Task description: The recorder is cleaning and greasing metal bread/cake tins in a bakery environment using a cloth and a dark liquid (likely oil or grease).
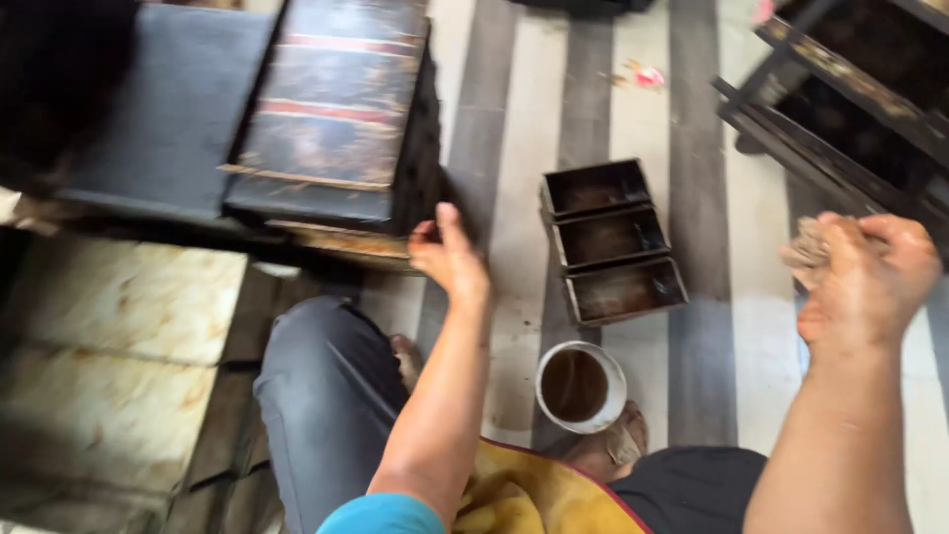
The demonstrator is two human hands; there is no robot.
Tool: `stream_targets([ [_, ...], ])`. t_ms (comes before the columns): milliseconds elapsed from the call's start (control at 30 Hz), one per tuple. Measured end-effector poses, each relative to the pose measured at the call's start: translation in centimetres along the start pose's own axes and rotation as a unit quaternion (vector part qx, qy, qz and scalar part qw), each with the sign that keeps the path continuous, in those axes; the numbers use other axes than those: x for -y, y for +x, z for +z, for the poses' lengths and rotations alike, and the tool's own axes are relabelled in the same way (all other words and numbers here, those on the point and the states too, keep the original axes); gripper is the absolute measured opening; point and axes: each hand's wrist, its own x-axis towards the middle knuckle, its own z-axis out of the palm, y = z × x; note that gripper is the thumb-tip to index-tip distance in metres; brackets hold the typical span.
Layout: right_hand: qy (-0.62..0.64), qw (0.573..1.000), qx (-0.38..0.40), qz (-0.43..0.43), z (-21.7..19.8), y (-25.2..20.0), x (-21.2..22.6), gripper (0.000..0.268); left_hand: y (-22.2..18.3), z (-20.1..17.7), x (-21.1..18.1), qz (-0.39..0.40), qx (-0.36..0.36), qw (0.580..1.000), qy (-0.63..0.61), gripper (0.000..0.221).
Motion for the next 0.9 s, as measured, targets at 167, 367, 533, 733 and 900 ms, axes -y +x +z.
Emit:
stream_targets([
  [167, 0.057, 0.997, 0.013, 0.048, -1.0, -2.1, -0.5, 0.014, 6.5, -6.2, -15.2, -0.195, -0.12, 0.967, 0.107, 0.104],
  [367, 0.187, 0.966, 0.139, 0.111, -1.4, -4.9, -0.4, 0.019, 10.8, -9.1, -13.6, -0.116, -0.011, 0.988, 0.099, 0.076],
  [533, 0.145, 0.929, 0.317, 0.122, -0.8, -8.1, 2.1, 0.037, 2.1, -16.0, -10.8, -0.013, 0.139, 0.932, -0.334, 0.062],
  [733, 0.153, 0.902, 0.347, -0.207, 3.3, -12.1, 1.4, 0.025, -5.8, -18.0, -11.2, -0.128, 0.343, 0.852, -0.374, 0.031],
  [900, -0.125, 0.788, 0.282, -0.532, 7.0, -17.8, 5.3, 0.021, -11.4, -15.9, -7.6, -0.136, 0.55, 0.752, -0.337, 0.048],
])
